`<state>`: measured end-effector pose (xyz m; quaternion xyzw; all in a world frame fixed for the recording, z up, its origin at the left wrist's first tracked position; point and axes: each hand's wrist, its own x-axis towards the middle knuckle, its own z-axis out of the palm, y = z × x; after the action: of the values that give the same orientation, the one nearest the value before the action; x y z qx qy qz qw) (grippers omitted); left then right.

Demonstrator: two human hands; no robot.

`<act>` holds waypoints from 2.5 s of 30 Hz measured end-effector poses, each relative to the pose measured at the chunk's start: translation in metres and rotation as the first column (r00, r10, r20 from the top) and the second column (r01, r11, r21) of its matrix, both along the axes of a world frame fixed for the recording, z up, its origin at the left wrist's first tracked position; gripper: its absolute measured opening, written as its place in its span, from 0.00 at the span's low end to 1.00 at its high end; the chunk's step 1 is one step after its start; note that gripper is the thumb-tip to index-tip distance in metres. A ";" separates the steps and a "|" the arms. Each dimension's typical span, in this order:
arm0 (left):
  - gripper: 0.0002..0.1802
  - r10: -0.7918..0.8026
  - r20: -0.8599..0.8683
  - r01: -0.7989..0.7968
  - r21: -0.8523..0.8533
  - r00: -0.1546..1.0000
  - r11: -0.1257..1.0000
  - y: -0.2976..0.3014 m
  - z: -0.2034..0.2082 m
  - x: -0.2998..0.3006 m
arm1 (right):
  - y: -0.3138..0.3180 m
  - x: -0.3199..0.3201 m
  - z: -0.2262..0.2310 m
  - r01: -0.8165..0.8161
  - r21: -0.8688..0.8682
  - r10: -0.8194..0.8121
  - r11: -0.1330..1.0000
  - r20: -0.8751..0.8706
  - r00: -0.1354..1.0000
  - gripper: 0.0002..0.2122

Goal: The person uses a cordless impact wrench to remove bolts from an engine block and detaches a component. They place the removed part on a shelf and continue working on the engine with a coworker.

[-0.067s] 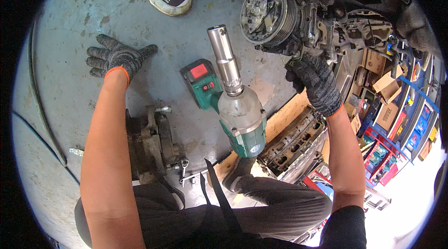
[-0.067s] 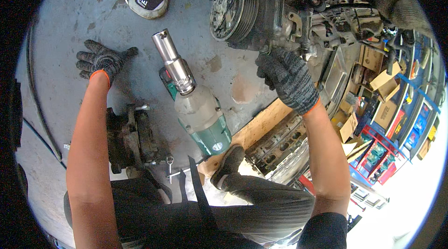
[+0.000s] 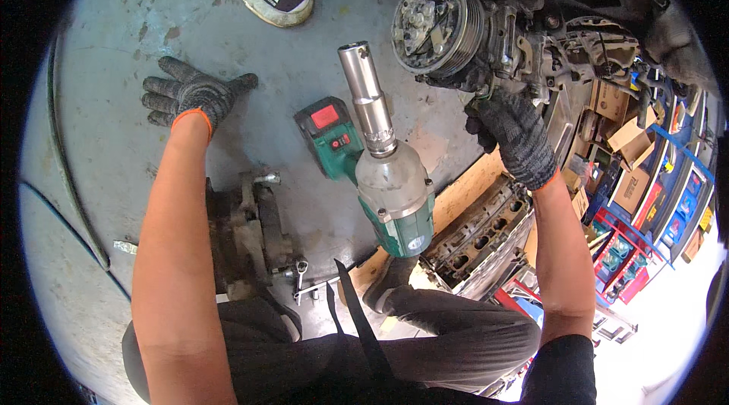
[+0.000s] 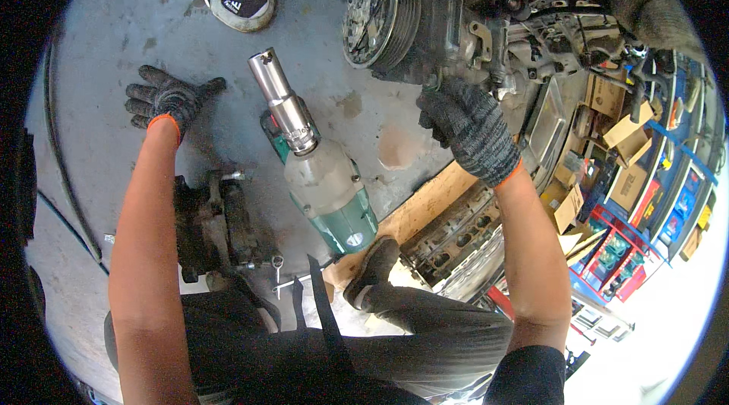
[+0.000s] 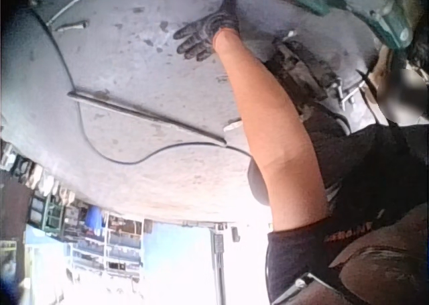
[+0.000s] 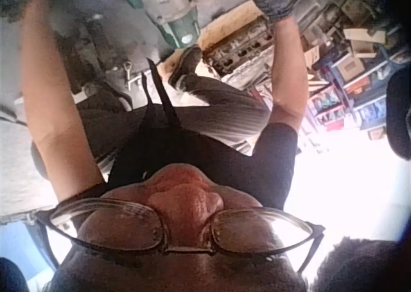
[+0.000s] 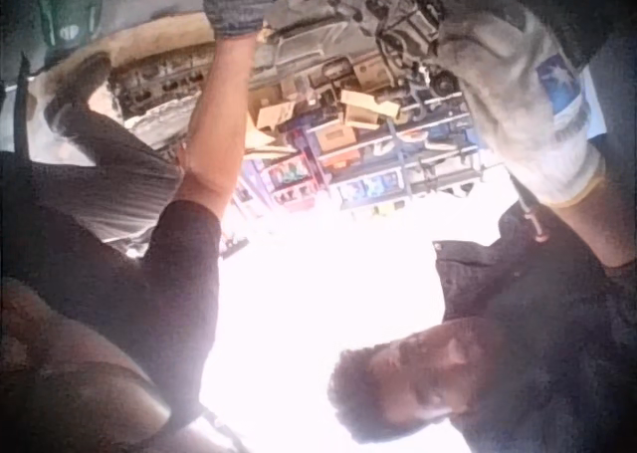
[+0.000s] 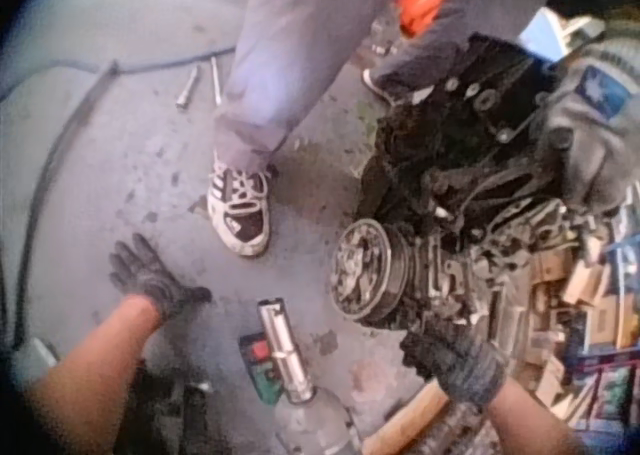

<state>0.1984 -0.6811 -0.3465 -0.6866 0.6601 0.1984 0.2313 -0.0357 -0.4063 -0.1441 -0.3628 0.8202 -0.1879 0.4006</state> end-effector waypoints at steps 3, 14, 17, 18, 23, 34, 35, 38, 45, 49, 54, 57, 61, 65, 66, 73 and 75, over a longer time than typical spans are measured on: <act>0.85 -0.016 -0.024 0.016 -0.006 1.000 1.000 -0.001 0.000 0.002 | 0.001 -0.001 -0.003 -0.111 -0.043 0.106 0.993 -0.095 0.990 0.10; 0.69 0.015 -0.182 -0.012 0.016 0.983 1.000 -0.010 0.014 0.012 | 0.068 0.109 -0.040 0.083 -0.001 -0.083 0.997 -0.016 0.996 0.55; 0.34 -0.015 -0.598 -0.109 -0.170 0.801 0.980 -0.011 0.034 0.005 | 0.037 0.158 -0.089 -0.096 -0.396 0.015 0.913 -0.203 0.979 0.47; 0.31 0.090 -0.740 -0.107 0.025 0.667 0.994 -0.009 0.045 -0.002 | 0.025 0.162 -0.101 -0.194 -0.437 0.060 0.878 -0.303 0.951 0.43; 0.18 0.847 -0.524 0.223 0.818 -0.090 0.530 0.078 0.113 -0.033 | -0.009 0.168 -0.120 -0.318 -0.488 0.013 0.813 -0.530 0.848 0.21; 0.19 0.018 -0.984 0.665 0.134 0.179 0.735 0.160 0.170 -0.066 | 0.086 0.143 -0.062 -0.202 -0.348 0.004 0.915 -0.494 0.869 0.19; 0.19 -0.036 -0.976 0.646 0.115 0.216 0.755 0.161 0.168 -0.071 | 0.087 0.140 -0.063 -0.149 -0.346 -0.054 0.926 -0.514 0.856 0.20; 0.21 -0.307 -0.923 0.611 -0.106 0.233 0.785 0.161 0.168 -0.086 | 0.085 0.128 -0.076 0.027 -0.325 -0.210 0.945 -0.543 0.813 0.23; 0.23 -0.020 -0.941 0.551 0.180 0.337 0.815 0.156 0.176 -0.096 | 0.081 0.102 -0.115 0.468 -0.533 -0.545 0.705 0.016 0.838 0.21; 0.23 -0.058 -0.953 0.564 0.127 0.298 0.816 0.158 0.175 -0.096 | 0.081 0.102 -0.113 0.396 -0.619 -0.523 0.678 -0.028 0.852 0.17; 0.23 -0.270 -0.921 0.584 -0.060 0.279 0.809 0.156 0.169 -0.103 | 0.079 0.100 -0.107 0.365 -0.465 -0.387 0.806 0.053 0.921 0.13; 0.24 -0.614 -0.775 0.677 -0.372 0.150 0.635 0.152 0.167 -0.108 | 0.071 0.105 -0.114 0.858 -0.326 -0.278 0.398 0.848 0.451 0.17; 0.25 -0.400 -0.877 0.654 -0.140 0.267 0.743 0.149 0.173 -0.111 | 0.067 0.115 -0.118 0.907 -0.286 0.201 0.308 0.952 0.232 0.18; 0.32 -0.078 -0.940 0.556 0.128 0.332 0.822 0.153 0.184 -0.109 | 0.070 0.117 -0.110 0.796 -0.470 -0.026 0.381 0.855 0.517 0.17; 0.33 0.041 -0.935 0.536 0.238 0.353 0.810 0.154 0.186 -0.108 | 0.071 0.118 -0.109 0.677 -0.570 -0.138 0.465 0.709 0.691 0.16; 0.32 0.402 -0.877 0.372 0.477 0.265 0.796 0.158 0.158 -0.117 | 0.080 0.112 -0.103 0.507 -0.475 -0.490 0.719 0.170 0.855 0.05; 0.33 0.501 -0.832 0.298 0.554 0.241 0.777 0.161 0.144 -0.121 | 0.083 0.110 -0.096 0.491 -0.489 -0.480 0.721 0.159 0.863 0.05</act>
<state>0.0772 -0.5202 -0.2027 -0.3419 0.5016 0.7942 -0.0284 0.0748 -0.3237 -0.2402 -0.2266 0.8015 -0.5016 0.2339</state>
